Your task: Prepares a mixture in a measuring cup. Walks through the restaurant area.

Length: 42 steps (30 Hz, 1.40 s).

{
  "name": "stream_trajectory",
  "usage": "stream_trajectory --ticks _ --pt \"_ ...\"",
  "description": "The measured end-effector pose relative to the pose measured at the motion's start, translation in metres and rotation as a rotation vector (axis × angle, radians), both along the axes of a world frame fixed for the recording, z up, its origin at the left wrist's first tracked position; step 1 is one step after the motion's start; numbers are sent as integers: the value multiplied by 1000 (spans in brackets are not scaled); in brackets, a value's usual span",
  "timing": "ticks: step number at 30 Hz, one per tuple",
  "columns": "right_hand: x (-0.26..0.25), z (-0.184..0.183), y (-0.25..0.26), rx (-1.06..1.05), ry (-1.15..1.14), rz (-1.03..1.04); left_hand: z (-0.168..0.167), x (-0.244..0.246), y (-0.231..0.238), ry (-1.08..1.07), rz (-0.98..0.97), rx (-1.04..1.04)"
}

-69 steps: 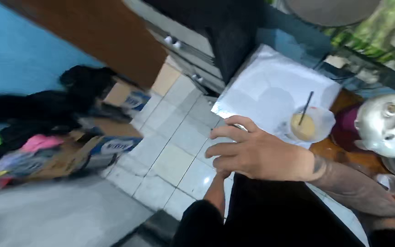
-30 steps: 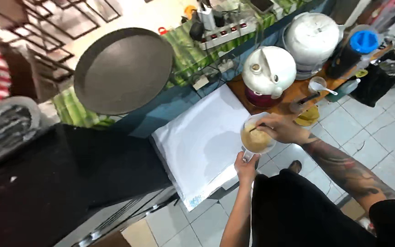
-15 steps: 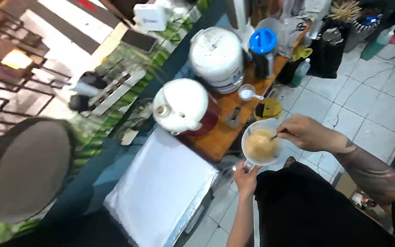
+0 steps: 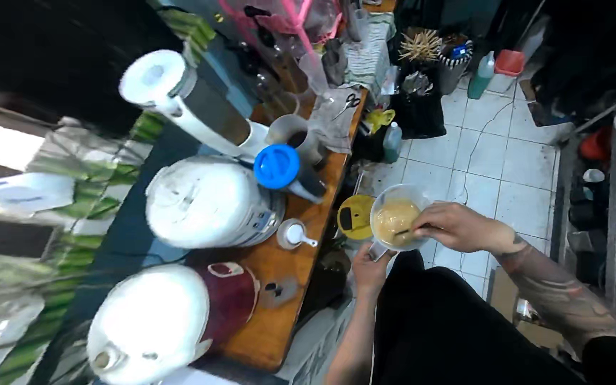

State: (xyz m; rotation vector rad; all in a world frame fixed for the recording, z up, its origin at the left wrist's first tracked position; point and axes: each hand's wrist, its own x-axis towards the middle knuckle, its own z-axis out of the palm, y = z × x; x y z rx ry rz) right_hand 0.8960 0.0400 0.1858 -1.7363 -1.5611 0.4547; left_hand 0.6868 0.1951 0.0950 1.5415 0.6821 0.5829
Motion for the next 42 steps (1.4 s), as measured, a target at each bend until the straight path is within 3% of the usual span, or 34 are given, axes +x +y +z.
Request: stream_trajectory --ticks 3,6,9,12,17,22,27,31,36,39,42 --pt "63 -4 22 45 -102 -115 -3 65 22 9 -47 -6" --pt "137 10 30 -38 -193 -237 -5 131 47 11 -69 -21" --pt "192 16 43 -80 -73 -167 0 194 69 18 -97 -20" --pt "242 10 77 33 -56 -111 8 255 93 52 -126 -8" --pt "340 31 90 -29 -158 -346 19 346 123 27 -131 -33" --pt "408 20 122 87 -51 -175 21 427 138 -4 -96 -43" --pt "519 18 136 41 -174 -258 20 505 148 13 -1 -47" --pt "581 16 157 57 10 -42 18 566 147 34 79 38" --pt "678 25 187 28 -190 2 9 634 151 42 179 13" --pt "708 31 195 -46 -123 99 8 664 155 41 218 1" --pt "729 14 228 39 -50 242 10 693 163 58 275 -52"
